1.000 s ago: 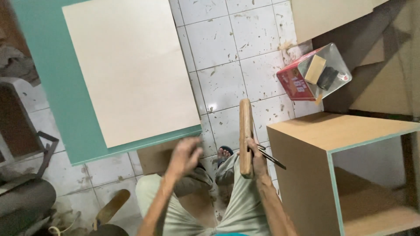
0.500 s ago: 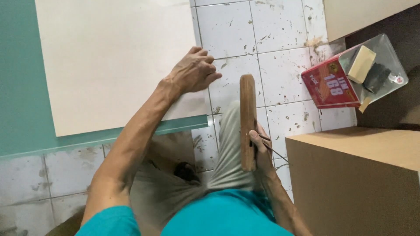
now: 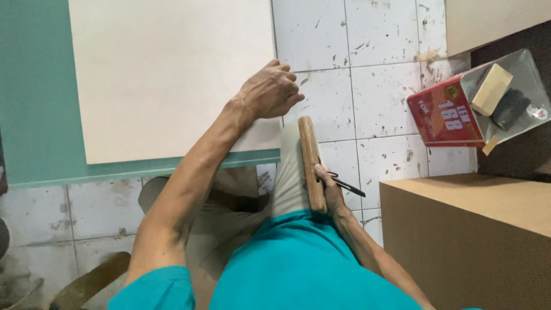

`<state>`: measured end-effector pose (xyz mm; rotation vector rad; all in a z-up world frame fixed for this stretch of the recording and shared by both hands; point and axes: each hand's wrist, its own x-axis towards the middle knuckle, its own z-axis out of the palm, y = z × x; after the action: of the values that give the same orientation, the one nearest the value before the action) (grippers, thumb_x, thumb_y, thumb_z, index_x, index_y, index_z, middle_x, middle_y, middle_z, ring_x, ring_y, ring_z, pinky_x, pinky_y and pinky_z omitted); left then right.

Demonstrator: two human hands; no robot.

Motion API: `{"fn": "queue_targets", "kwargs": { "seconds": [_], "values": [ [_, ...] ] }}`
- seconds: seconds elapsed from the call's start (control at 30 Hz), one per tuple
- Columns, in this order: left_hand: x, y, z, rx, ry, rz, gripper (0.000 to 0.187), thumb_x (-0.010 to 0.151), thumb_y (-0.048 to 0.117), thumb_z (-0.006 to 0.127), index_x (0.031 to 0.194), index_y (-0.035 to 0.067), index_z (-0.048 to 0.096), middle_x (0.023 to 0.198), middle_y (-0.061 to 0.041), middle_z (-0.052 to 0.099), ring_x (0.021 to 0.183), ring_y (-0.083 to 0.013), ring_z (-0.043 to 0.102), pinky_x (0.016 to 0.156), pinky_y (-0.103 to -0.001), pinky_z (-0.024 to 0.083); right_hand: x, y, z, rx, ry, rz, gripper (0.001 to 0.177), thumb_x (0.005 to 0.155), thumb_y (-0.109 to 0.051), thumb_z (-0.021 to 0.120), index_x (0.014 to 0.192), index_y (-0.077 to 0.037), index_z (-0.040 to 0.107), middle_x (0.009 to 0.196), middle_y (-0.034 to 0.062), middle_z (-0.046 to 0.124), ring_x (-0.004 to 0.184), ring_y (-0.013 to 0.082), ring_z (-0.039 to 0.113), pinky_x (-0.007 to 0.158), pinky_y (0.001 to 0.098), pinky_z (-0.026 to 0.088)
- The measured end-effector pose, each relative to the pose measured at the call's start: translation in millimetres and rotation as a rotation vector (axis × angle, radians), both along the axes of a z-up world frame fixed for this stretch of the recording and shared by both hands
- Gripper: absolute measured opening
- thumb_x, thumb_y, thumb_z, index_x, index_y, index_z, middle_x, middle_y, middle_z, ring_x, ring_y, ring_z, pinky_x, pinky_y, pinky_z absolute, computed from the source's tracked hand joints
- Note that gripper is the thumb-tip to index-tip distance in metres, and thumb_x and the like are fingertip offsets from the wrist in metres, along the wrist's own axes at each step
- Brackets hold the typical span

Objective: The person sands the edges and surfaces of a teal cabinet and a separate light-colored wooden panel using a sanding block. They then retrieve a wooden plank and sand its edges before placing it on the cabinet.

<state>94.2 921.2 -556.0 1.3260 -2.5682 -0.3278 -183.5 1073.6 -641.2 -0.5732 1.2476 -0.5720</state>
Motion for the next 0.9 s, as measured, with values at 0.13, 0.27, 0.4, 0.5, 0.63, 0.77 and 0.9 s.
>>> {"fn": "queue_targets", "kwargs": {
  "seconds": [0.13,0.27,0.4,0.5,0.63,0.77,0.9],
  "values": [
    [-1.5,8.6,-0.2,-0.017,0.038,0.0,0.052,0.109,0.035,0.059,0.066,0.01,0.07,0.072,-0.006,0.069,0.073,-0.0239,0.059,0.083,-0.044,0.045,5.6,-5.6,3.9,0.09,0.081,-0.01,0.047,0.093,-0.044,0.059,0.121,-0.007,0.065,0.093,0.0099,0.068,0.079,0.0215,0.068,0.067,0.0341,0.056],
    [3.6,6.6,-10.5,-0.231,0.148,0.048,0.032,0.108,0.035,0.064,0.102,0.006,0.075,0.096,-0.012,0.069,0.09,-0.0255,0.063,0.086,-0.043,0.051,6.4,-16.4,-7.9,0.126,0.079,-0.048,0.052,0.095,-0.046,0.058,0.122,-0.003,0.066,0.086,0.017,0.075,0.074,0.0261,0.071,0.062,0.0341,0.057],
    [27.2,4.4,5.1,-0.3,0.398,0.19,0.031,0.106,0.031,0.071,0.099,0.001,0.067,0.121,-0.021,0.06,0.113,-0.0364,0.057,0.096,-0.054,0.048,-3.8,-15.5,-47.2,0.105,-0.02,-0.111,0.054,0.093,-0.046,0.059,0.127,-0.004,0.061,0.11,0.0106,0.07,0.08,0.0233,0.072,0.054,0.0281,0.056],
    [65.7,6.6,27.5,-0.323,0.212,0.297,0.054,0.1,0.046,0.082,0.128,0.004,0.063,0.142,-0.027,0.054,0.129,-0.0435,0.049,0.104,-0.061,0.039,3.6,-12.9,-39.4,0.136,-0.041,-0.251,0.049,0.091,-0.041,0.065,0.125,-0.007,0.06,0.102,0.0129,0.072,0.071,0.0232,0.073,0.048,0.0257,0.055],
    [78.5,15.0,40.4,0.063,-0.01,0.359,0.09,0.092,0.074,0.061,0.16,0.017,0.045,0.163,-0.024,0.016,0.152,-0.043,0.012,0.119,-0.066,0.006,7.6,-14.1,-30.2,0.118,0.042,-0.205,0.052,0.09,-0.045,0.062,0.126,-0.007,0.061,0.108,0.0092,0.072,0.074,0.0192,0.073,0.053,0.0263,0.054],
    [70.5,14.0,31.6,0.205,-0.089,0.367,0.095,0.092,0.084,0.034,0.168,0.029,0.024,0.17,-0.018,-0.004,0.159,-0.0331,-0.002,0.123,-0.062,-0.005,7.6,-19.4,-38.8,0.116,0.045,-0.198,0.048,0.091,-0.044,0.065,0.121,-0.006,0.063,0.101,0.0105,0.072,0.073,0.0222,0.073,0.054,0.0287,0.056],
    [68.7,9.4,32.6,0.191,-0.08,0.374,0.095,0.093,0.084,0.036,0.168,0.027,0.025,0.17,-0.02,-0.002,0.159,-0.0357,0.0,0.124,-0.064,-0.003,3.8,-23.4,-48.3,0.112,-0.004,-0.208,0.059,0.09,-0.044,0.063,0.135,-0.006,0.058,0.106,0.0132,0.072,0.075,0.0218,0.072,0.052,0.0267,0.056]
  ]
}}
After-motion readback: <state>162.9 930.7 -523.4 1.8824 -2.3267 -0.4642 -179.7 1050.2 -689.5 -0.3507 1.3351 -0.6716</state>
